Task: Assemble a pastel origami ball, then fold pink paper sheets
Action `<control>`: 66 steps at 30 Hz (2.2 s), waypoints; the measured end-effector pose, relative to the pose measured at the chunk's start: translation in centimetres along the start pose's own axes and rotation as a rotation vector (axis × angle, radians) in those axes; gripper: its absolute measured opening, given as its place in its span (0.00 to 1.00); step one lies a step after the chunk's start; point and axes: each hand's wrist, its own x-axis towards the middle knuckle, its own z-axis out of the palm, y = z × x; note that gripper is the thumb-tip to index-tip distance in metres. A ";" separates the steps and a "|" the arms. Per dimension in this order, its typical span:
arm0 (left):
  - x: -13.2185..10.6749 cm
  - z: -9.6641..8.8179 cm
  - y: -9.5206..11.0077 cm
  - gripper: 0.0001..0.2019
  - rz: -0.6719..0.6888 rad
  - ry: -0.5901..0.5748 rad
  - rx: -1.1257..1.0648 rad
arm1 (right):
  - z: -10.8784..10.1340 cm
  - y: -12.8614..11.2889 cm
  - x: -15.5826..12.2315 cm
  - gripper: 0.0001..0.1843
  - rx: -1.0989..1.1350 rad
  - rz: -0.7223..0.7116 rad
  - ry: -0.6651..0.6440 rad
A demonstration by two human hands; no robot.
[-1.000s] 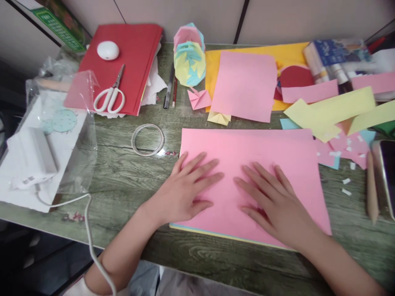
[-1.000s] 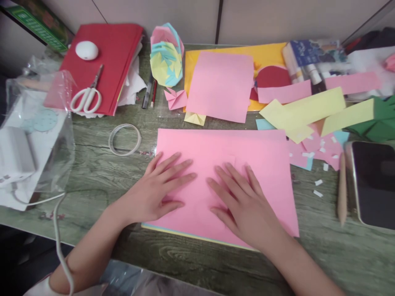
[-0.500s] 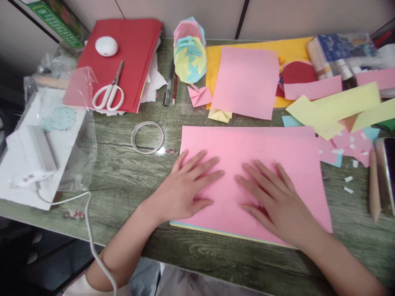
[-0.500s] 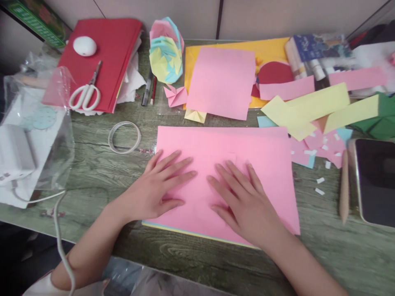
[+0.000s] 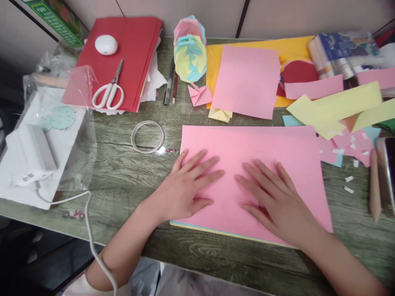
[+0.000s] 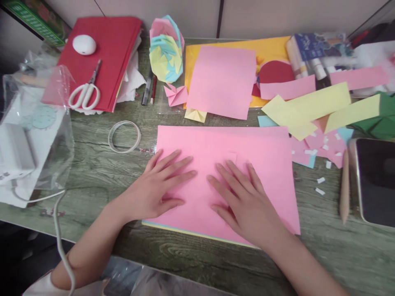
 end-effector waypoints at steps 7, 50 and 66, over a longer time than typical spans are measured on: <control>0.0 0.0 0.1 0.31 -0.003 0.004 -0.012 | 0.1 0.1 0.0 0.30 0.001 0.007 -0.010; 0.7 1.2 2.2 0.15 -0.104 0.263 0.102 | -0.6 -0.1 -0.4 0.28 -0.039 -0.006 -0.033; 1.0 1.5 1.6 0.15 -0.111 0.235 0.071 | -0.2 0.2 0.1 0.31 -0.020 -0.006 -0.018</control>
